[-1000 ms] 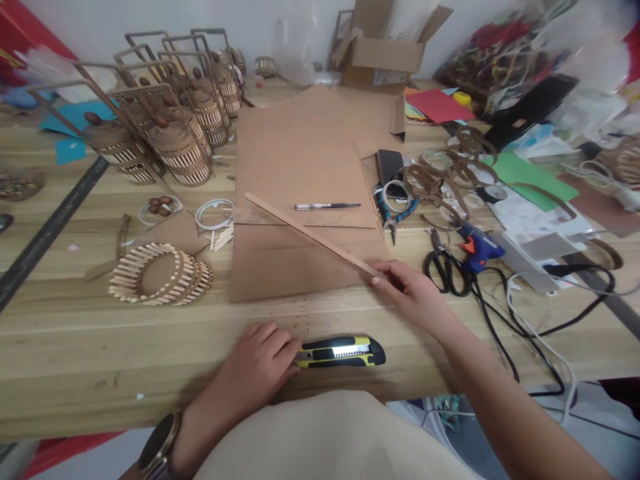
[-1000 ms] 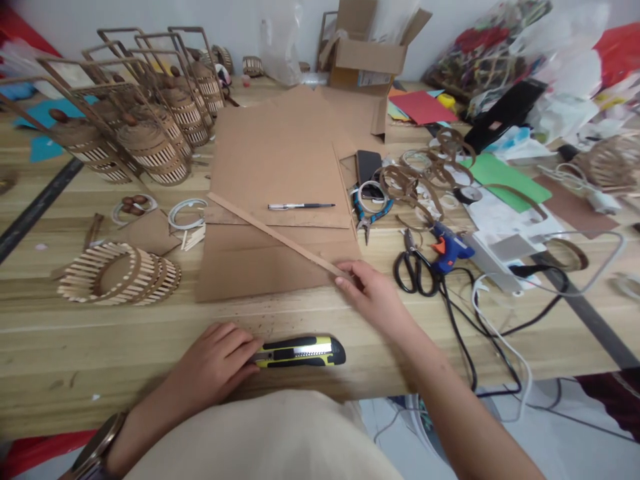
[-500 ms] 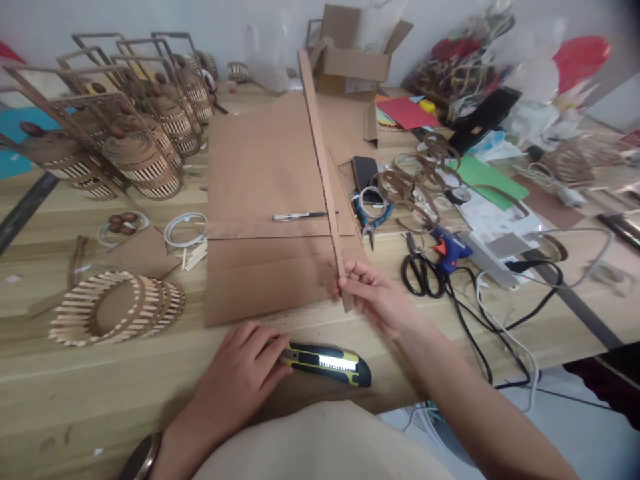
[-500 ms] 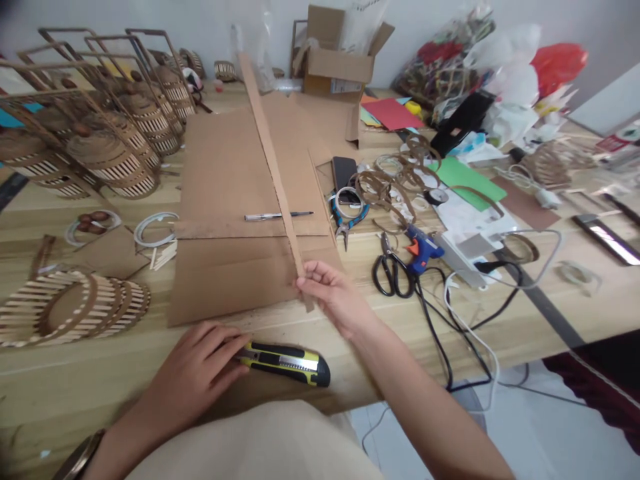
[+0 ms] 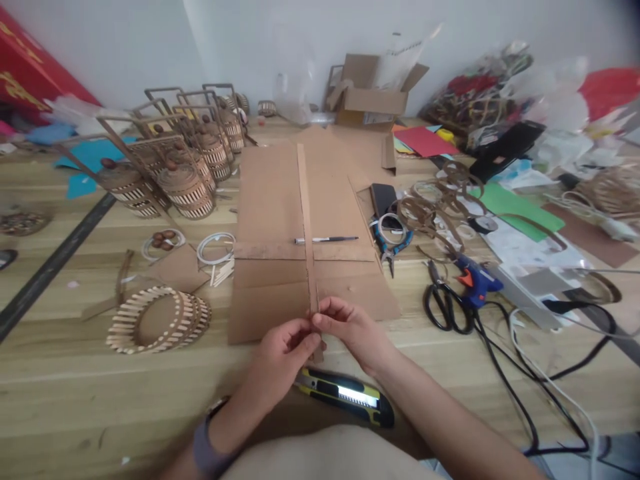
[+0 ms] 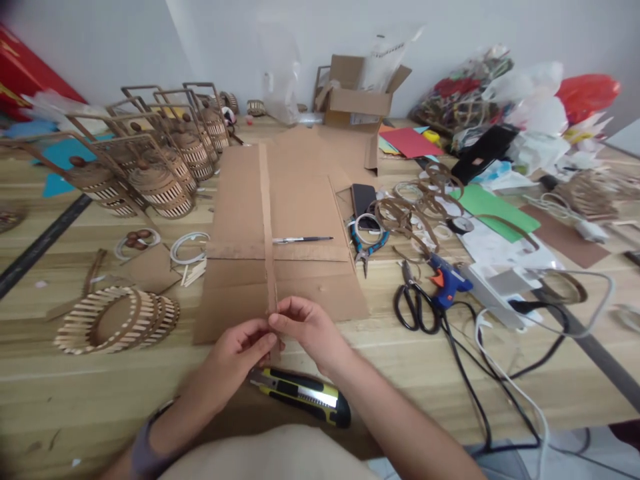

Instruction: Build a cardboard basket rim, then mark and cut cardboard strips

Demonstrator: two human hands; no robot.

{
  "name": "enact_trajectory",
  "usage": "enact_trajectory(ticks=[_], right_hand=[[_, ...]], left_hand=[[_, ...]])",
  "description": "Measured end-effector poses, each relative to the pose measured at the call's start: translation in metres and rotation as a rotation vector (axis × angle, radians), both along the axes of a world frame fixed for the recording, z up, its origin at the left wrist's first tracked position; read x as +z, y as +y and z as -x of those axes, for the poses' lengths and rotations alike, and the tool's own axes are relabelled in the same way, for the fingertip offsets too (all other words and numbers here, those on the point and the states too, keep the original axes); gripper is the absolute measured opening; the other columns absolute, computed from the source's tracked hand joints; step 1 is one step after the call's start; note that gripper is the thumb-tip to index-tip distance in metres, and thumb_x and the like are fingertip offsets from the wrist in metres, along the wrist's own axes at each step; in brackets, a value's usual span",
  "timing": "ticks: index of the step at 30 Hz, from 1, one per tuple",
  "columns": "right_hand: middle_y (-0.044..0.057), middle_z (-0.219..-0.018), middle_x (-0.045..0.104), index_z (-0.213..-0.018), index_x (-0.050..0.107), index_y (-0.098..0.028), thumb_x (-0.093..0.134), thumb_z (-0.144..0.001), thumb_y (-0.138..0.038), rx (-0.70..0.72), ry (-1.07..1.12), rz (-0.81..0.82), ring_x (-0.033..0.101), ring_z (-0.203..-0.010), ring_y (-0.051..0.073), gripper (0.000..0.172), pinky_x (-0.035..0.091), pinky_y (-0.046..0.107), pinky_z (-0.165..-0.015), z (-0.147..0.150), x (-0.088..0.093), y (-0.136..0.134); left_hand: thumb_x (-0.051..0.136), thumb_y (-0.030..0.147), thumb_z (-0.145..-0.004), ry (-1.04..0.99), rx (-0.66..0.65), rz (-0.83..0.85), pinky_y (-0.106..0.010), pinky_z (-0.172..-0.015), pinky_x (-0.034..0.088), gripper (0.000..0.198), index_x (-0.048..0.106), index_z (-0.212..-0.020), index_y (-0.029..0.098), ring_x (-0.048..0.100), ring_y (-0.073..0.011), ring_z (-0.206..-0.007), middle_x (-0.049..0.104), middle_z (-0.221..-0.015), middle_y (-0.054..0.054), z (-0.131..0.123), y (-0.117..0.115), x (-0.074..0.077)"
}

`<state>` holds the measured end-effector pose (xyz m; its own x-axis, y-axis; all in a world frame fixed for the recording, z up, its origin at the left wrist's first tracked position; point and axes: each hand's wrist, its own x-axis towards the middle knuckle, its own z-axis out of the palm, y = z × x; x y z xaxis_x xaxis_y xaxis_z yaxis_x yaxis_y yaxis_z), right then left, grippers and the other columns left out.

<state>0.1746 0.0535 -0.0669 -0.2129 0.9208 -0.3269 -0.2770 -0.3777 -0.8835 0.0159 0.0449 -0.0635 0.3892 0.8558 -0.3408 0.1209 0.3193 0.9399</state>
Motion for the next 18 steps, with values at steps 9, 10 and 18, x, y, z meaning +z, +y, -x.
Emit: enact_trajectory(ticks=[9, 10, 18], right_hand=[[0.009, -0.107, 0.064, -0.109, 0.068, -0.021, 0.082, -0.075, -0.028, 0.645, -1.056, -0.516, 0.06, -0.1, 0.029, 0.037, 0.05, 0.041, -0.084, -0.034, 0.013, -0.048], [0.009, -0.108, 0.064, -0.11, 0.067, -0.021, 0.083, -0.072, -0.024, 0.687, -1.127, -0.532, 0.059, -0.102, 0.03, 0.041, 0.05, 0.044, -0.086, -0.031, 0.012, -0.055], [0.003, -0.075, 0.068, -0.089, 0.047, -0.025, 0.051, -0.08, -0.01, 0.432, -1.287, -0.395, 0.065, -0.063, 0.021, 0.017, 0.048, 0.029, -0.056, -0.063, -0.001, -0.073]], left_hand=[[0.065, 0.048, -0.082, -0.051, 0.194, 0.023, -0.024, -0.059, 0.042, 0.038, 0.067, -0.103, 0.016, 0.057, -0.0149, -0.066, 0.067, -0.076, -0.003, 0.008, 0.007, -0.008], [0.066, 0.049, -0.081, -0.053, 0.217, 0.027, -0.023, -0.058, 0.042, 0.041, 0.067, -0.105, 0.016, 0.056, -0.0145, -0.065, 0.067, -0.076, -0.003, 0.008, 0.007, -0.007], [0.073, 0.059, -0.072, -0.1, 0.438, 0.012, -0.021, -0.048, 0.032, 0.056, 0.067, -0.103, 0.014, 0.047, -0.01, -0.053, 0.057, -0.061, 0.003, 0.017, 0.013, -0.004]])
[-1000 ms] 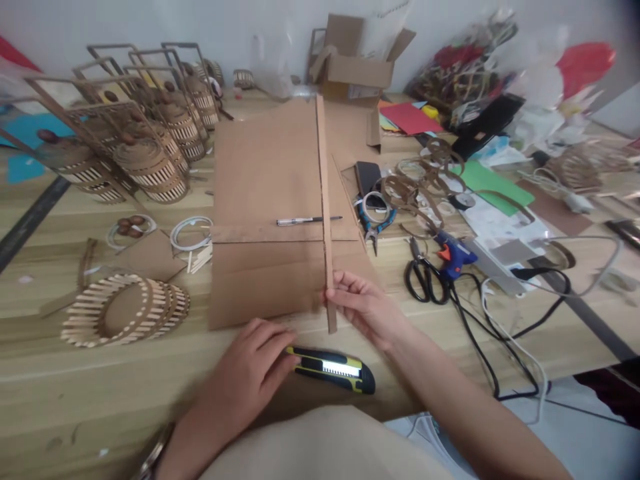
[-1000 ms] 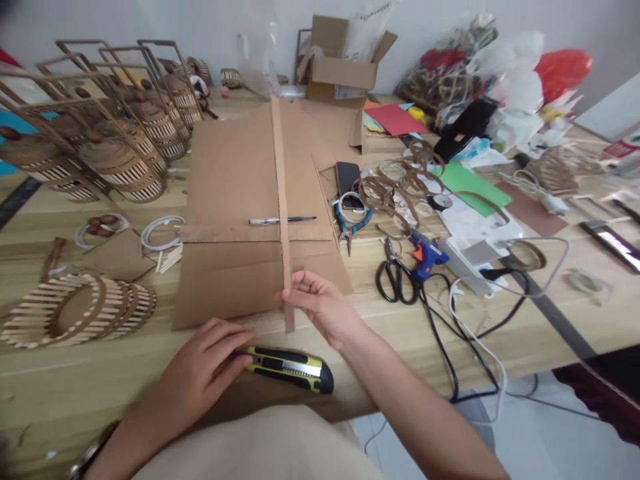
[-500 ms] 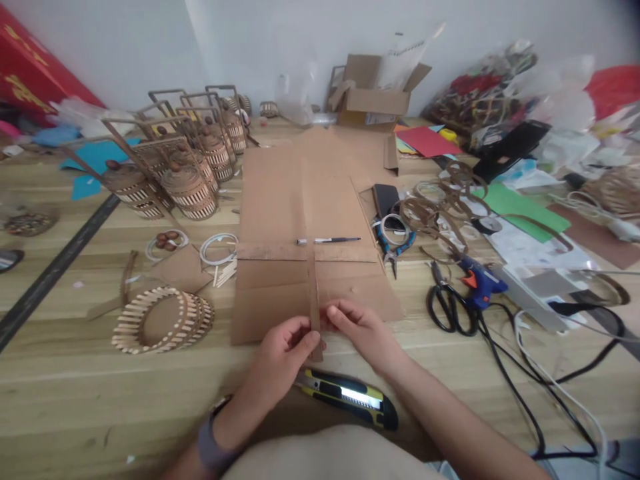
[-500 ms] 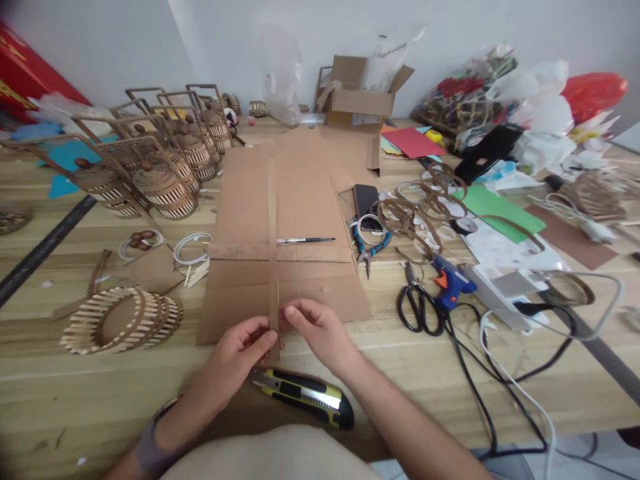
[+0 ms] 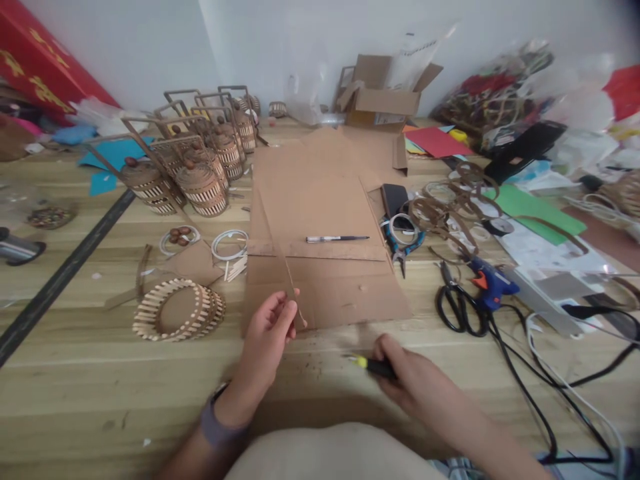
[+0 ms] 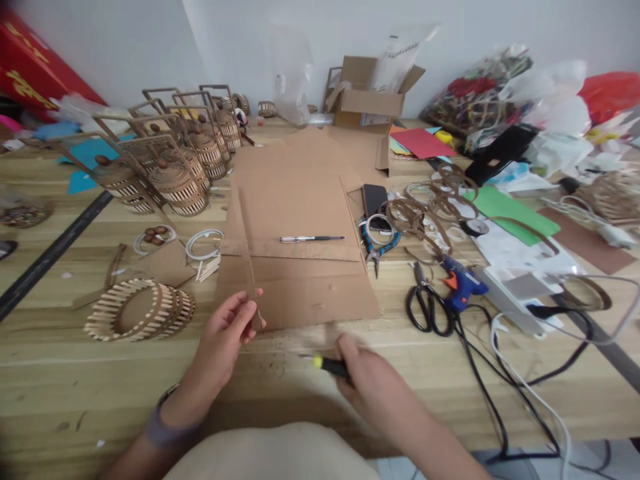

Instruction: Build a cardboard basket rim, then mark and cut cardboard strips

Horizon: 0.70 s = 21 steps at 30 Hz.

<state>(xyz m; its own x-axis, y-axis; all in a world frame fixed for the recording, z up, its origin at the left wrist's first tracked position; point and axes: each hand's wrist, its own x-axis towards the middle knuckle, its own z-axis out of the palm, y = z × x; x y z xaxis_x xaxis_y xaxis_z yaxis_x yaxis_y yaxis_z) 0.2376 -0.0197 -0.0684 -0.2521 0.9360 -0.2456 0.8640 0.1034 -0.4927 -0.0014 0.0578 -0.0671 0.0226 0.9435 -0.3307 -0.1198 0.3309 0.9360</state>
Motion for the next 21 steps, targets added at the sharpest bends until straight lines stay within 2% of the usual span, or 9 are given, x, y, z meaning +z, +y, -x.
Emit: enact_trajectory(ticks=[2, 3, 6, 8, 10, 13, 21], right_hand=[[0.002, -0.069, 0.068, -0.096, 0.047, -0.025, 0.046, -0.091, -0.02, -0.088, -0.02, -0.074, 0.066, -0.056, 0.023, 0.007, 0.045, 0.03, -0.049, -0.017, 0.002, 0.001], [0.004, -0.074, 0.071, -0.104, 0.048, -0.025, 0.044, -0.095, -0.025, -0.1, -0.026, -0.133, 0.069, -0.06, 0.024, 0.01, 0.047, 0.031, -0.051, -0.021, 0.005, 0.003], [0.012, -0.105, 0.074, -0.125, 0.048, -0.023, 0.043, -0.099, -0.03, -0.022, -0.025, -0.302, 0.074, -0.086, 0.028, 0.028, 0.056, 0.037, -0.068, -0.014, 0.015, 0.013], [0.012, -0.111, 0.071, -0.131, 0.049, -0.023, 0.045, -0.1, -0.032, 0.053, -0.012, -0.337, 0.072, -0.092, 0.029, 0.033, 0.057, 0.04, -0.075, 0.003, 0.02, 0.022], [0.012, -0.107, 0.071, -0.132, 0.051, -0.022, 0.048, -0.1, -0.035, 0.111, -0.012, -0.323, 0.071, -0.091, 0.028, 0.035, 0.057, 0.04, -0.075, 0.019, 0.021, 0.031], [0.011, -0.102, 0.07, -0.128, 0.056, -0.02, 0.051, -0.099, -0.038, 0.164, -0.043, -0.3, 0.071, -0.089, 0.028, 0.035, 0.056, 0.038, -0.073, 0.03, 0.019, 0.039], [0.009, -0.093, 0.07, -0.123, 0.06, -0.019, 0.042, -0.102, -0.049, 0.195, -0.117, -0.39, 0.07, -0.078, 0.023, 0.041, 0.053, 0.032, -0.066, 0.018, 0.009, 0.042]], left_hand=[[0.072, 0.057, -0.074, 0.006, -0.001, -0.008, -0.021, -0.048, 0.032, 0.053, 0.067, -0.105, 0.014, 0.046, -0.01, -0.053, 0.055, -0.061, 0.004, 0.0, 0.0, -0.002], [0.071, 0.056, -0.076, 0.012, -0.025, -0.007, -0.021, -0.048, 0.033, 0.052, 0.067, -0.106, 0.014, 0.046, -0.0102, -0.054, 0.055, -0.062, 0.004, 0.0, -0.001, -0.003], [0.067, 0.051, -0.08, 0.035, -0.146, 0.004, -0.021, -0.05, 0.035, 0.044, 0.068, -0.105, 0.016, 0.048, -0.0109, -0.057, 0.058, -0.068, 0.002, -0.003, -0.006, -0.006], [0.066, 0.048, -0.081, 0.038, -0.228, 0.012, -0.021, -0.05, 0.035, 0.038, 0.069, -0.101, 0.016, 0.049, -0.0112, -0.059, 0.061, -0.072, 0.001, -0.006, -0.009, -0.006], [0.067, 0.047, -0.079, 0.016, -0.278, 0.029, -0.021, -0.05, 0.035, 0.039, 0.069, -0.104, 0.017, 0.049, -0.0114, -0.059, 0.062, -0.075, 0.0, -0.007, -0.012, -0.007], [0.069, 0.046, -0.076, -0.018, -0.298, 0.068, -0.021, -0.049, 0.034, 0.052, 0.066, -0.12, 0.017, 0.046, -0.011, -0.057, 0.061, -0.073, 0.001, -0.007, -0.014, -0.007], [0.068, 0.044, -0.078, -0.023, -0.354, 0.086, -0.02, -0.048, 0.033, 0.056, 0.064, -0.125, 0.015, 0.039, -0.0089, -0.054, 0.053, -0.069, 0.003, -0.006, -0.013, -0.007]])
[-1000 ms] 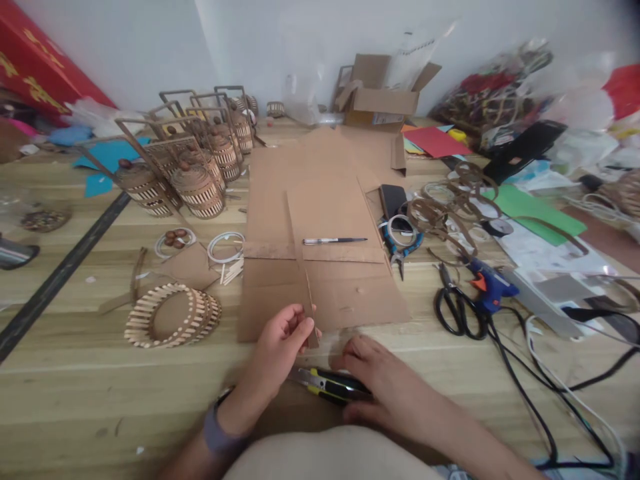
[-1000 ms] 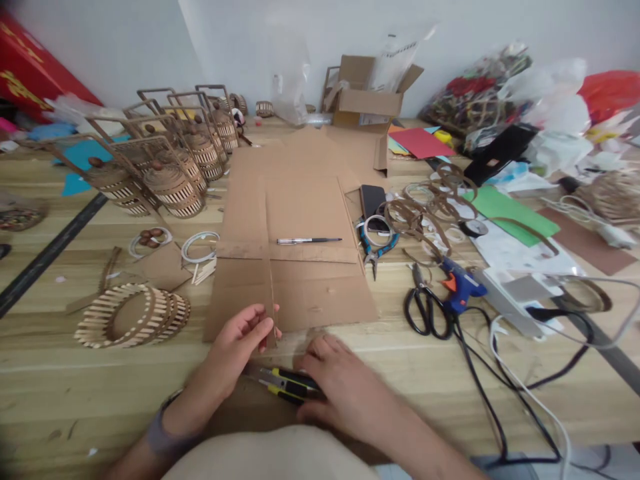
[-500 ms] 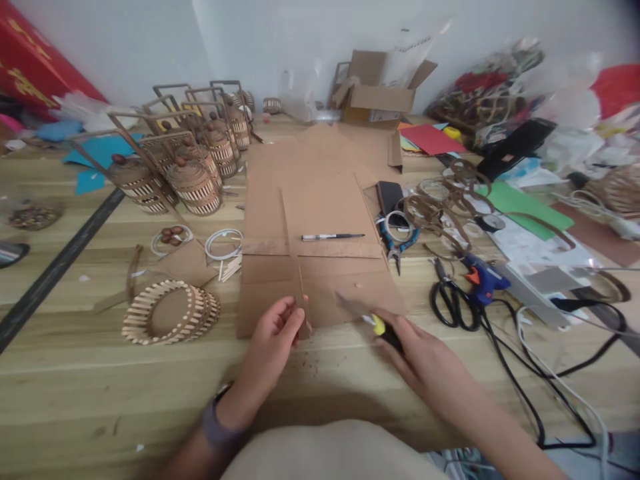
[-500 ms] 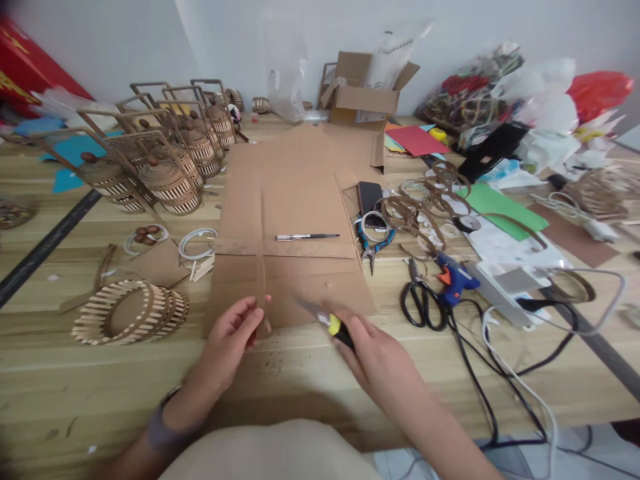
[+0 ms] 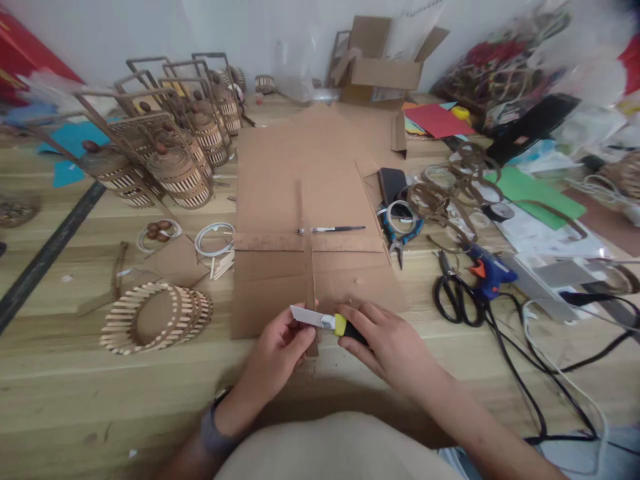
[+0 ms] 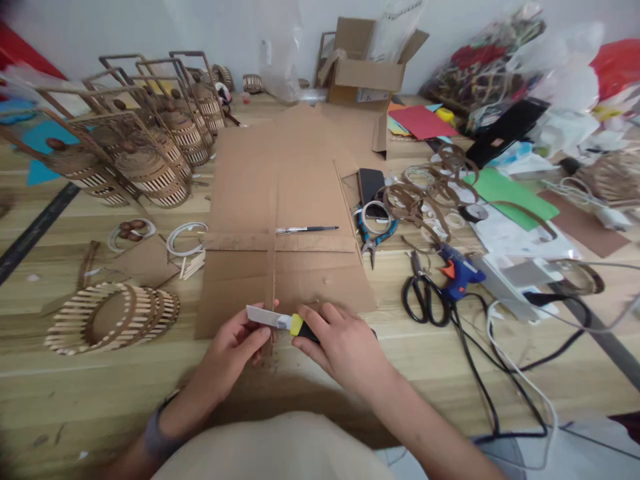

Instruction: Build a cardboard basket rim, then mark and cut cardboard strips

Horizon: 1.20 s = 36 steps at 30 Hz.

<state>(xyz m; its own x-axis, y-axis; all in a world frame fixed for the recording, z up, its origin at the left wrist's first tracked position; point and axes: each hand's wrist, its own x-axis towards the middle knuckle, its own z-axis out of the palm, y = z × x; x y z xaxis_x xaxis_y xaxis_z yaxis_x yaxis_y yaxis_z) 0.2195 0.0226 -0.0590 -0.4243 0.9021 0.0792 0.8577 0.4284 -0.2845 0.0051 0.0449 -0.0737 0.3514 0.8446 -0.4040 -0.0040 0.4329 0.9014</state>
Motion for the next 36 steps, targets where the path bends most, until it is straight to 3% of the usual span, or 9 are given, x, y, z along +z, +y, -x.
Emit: enact_trajectory(ticks=[6, 15, 18, 28, 36], right_hand=[[0.007, -0.082, 0.067, -0.117, 0.062, -0.017, 0.025, -0.105, -0.053, 0.022, -0.049, -0.14, 0.069, -0.069, 0.023, 0.053, 0.051, 0.033, -0.06, -0.006, -0.002, 0.002], [0.007, -0.079, 0.066, -0.115, 0.062, -0.017, 0.026, -0.105, -0.052, 0.005, -0.125, -0.268, 0.067, -0.066, 0.022, 0.051, 0.049, 0.032, -0.059, -0.023, -0.001, 0.006], [0.007, -0.081, 0.067, -0.115, 0.062, -0.017, 0.028, -0.104, -0.052, -0.028, -0.097, -0.27, 0.067, -0.067, 0.021, 0.049, 0.049, 0.031, -0.06, -0.027, 0.001, 0.007], [0.007, -0.079, 0.066, -0.114, 0.063, -0.017, 0.025, -0.104, -0.053, 0.06, -0.053, -0.205, 0.068, -0.066, 0.022, 0.054, 0.049, 0.032, -0.058, -0.004, 0.004, 0.005], [0.007, -0.079, 0.066, -0.114, 0.064, -0.017, 0.025, -0.104, -0.052, 0.033, -0.104, -0.261, 0.067, -0.066, 0.022, 0.053, 0.048, 0.032, -0.058, -0.019, 0.001, 0.009]], left_hand=[[0.067, 0.044, -0.08, -0.066, -0.02, 0.033, -0.02, -0.048, 0.032, 0.054, 0.064, -0.125, 0.014, 0.037, -0.0075, -0.054, 0.055, -0.072, 0.003, -0.001, 0.001, -0.001], [0.07, 0.045, -0.076, -0.177, -0.04, 0.138, -0.02, -0.047, 0.027, 0.055, 0.065, -0.12, 0.012, 0.038, -0.0069, -0.051, 0.06, -0.069, 0.001, 0.003, 0.0, -0.002], [0.072, 0.046, -0.075, -0.156, -0.034, 0.152, -0.02, -0.046, 0.027, 0.058, 0.064, -0.12, 0.012, 0.038, -0.007, -0.051, 0.061, -0.069, 0.001, 0.002, 0.0, -0.001], [0.07, 0.05, -0.078, -0.106, -0.003, 0.091, -0.021, -0.048, 0.028, 0.056, 0.065, -0.121, 0.014, 0.04, -0.0078, -0.053, 0.06, -0.07, 0.001, -0.001, -0.002, -0.002], [0.07, 0.05, -0.079, -0.137, -0.045, 0.105, -0.021, -0.049, 0.028, 0.051, 0.066, -0.114, 0.013, 0.04, -0.0077, -0.053, 0.061, -0.069, 0.001, 0.002, -0.003, -0.001]])
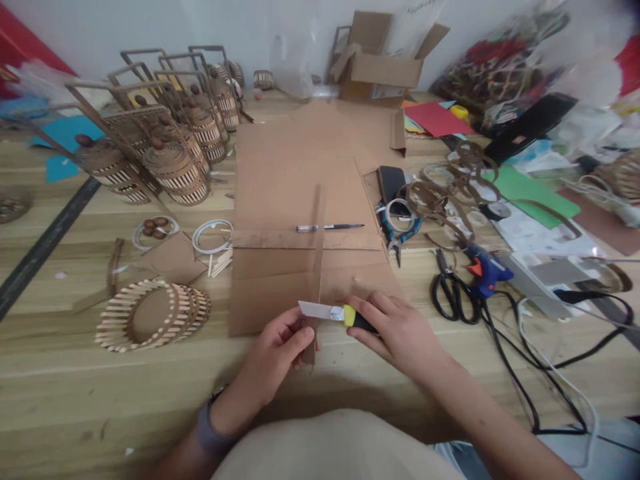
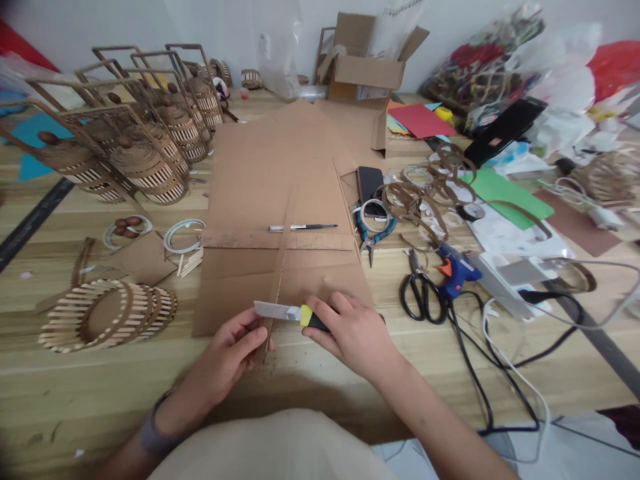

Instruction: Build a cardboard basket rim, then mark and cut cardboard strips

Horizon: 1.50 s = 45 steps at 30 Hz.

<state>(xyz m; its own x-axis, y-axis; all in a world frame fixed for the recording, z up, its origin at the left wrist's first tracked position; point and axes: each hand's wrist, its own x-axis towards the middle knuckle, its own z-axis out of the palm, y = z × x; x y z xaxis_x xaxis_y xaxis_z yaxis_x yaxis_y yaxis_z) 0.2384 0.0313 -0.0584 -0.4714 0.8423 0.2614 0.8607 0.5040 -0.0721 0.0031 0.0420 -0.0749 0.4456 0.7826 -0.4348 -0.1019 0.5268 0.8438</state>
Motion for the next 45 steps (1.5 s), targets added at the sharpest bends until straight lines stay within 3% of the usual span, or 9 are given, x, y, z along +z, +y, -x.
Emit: enact_trajectory(ticks=[4, 14, 25, 30, 40, 45], right_hand=[[0.008, -0.082, 0.068, -0.113, 0.064, -0.016, 0.027, -0.104, -0.053, -0.047, 0.019, 0.007, 0.067, -0.068, 0.021, 0.053, 0.049, 0.031, -0.06, -0.006, 0.003, 0.002], [0.007, -0.082, 0.066, -0.118, 0.064, -0.018, 0.027, -0.104, -0.053, 0.034, 0.027, 0.091, 0.066, -0.069, 0.021, 0.053, 0.048, 0.031, -0.06, 0.016, 0.005, -0.004], [0.006, -0.078, 0.064, -0.116, 0.066, -0.019, 0.025, -0.103, -0.057, 0.003, -0.041, 0.0, 0.063, -0.066, 0.02, 0.057, 0.043, 0.03, -0.06, 0.0, 0.0, 0.0], [0.006, -0.077, 0.063, -0.115, 0.068, -0.02, 0.025, -0.103, -0.058, -0.001, -0.052, -0.034, 0.061, -0.065, 0.02, 0.058, 0.041, 0.03, -0.059, -0.006, -0.001, 0.002], [0.006, -0.076, 0.062, -0.115, 0.07, -0.02, 0.032, -0.102, -0.058, 0.014, -0.067, -0.065, 0.059, -0.064, 0.019, 0.055, 0.042, 0.031, -0.062, -0.013, 0.001, 0.003], [0.006, -0.078, 0.063, -0.119, 0.068, -0.02, 0.036, -0.102, -0.056, 0.008, -0.043, -0.029, 0.06, -0.065, 0.019, 0.052, 0.042, 0.031, -0.061, -0.01, 0.0, 0.002]], left_hand=[[0.071, 0.051, -0.077, 0.017, -0.011, 0.024, -0.021, -0.049, 0.029, 0.055, 0.064, -0.116, 0.012, 0.043, -0.0082, -0.054, 0.062, -0.068, 0.001, -0.001, 0.001, 0.002], [0.072, 0.053, -0.075, 0.105, 0.063, -0.02, -0.021, -0.047, 0.028, 0.049, 0.066, -0.105, 0.015, 0.042, -0.0092, -0.052, 0.06, -0.065, 0.002, -0.005, 0.0, 0.005], [0.067, 0.055, -0.08, 0.042, -0.003, -0.022, -0.021, -0.047, 0.025, 0.045, 0.066, -0.101, 0.015, 0.038, -0.0081, -0.051, 0.058, -0.065, 0.002, -0.002, -0.001, 0.003], [0.069, 0.059, -0.077, 0.015, 0.007, -0.002, -0.021, -0.047, 0.024, 0.053, 0.065, -0.107, 0.015, 0.038, -0.0085, -0.051, 0.058, -0.064, 0.002, -0.002, 0.0, 0.001], [0.075, 0.063, -0.069, -0.04, 0.017, 0.079, -0.021, -0.048, 0.026, 0.06, 0.066, -0.107, 0.017, 0.041, -0.0088, -0.052, 0.057, -0.063, 0.002, -0.003, -0.001, 0.005], [0.071, 0.064, -0.073, -0.017, 0.008, 0.065, -0.021, -0.048, 0.027, 0.057, 0.065, -0.105, 0.017, 0.043, -0.0099, -0.051, 0.058, -0.061, 0.002, -0.004, -0.002, 0.002]])
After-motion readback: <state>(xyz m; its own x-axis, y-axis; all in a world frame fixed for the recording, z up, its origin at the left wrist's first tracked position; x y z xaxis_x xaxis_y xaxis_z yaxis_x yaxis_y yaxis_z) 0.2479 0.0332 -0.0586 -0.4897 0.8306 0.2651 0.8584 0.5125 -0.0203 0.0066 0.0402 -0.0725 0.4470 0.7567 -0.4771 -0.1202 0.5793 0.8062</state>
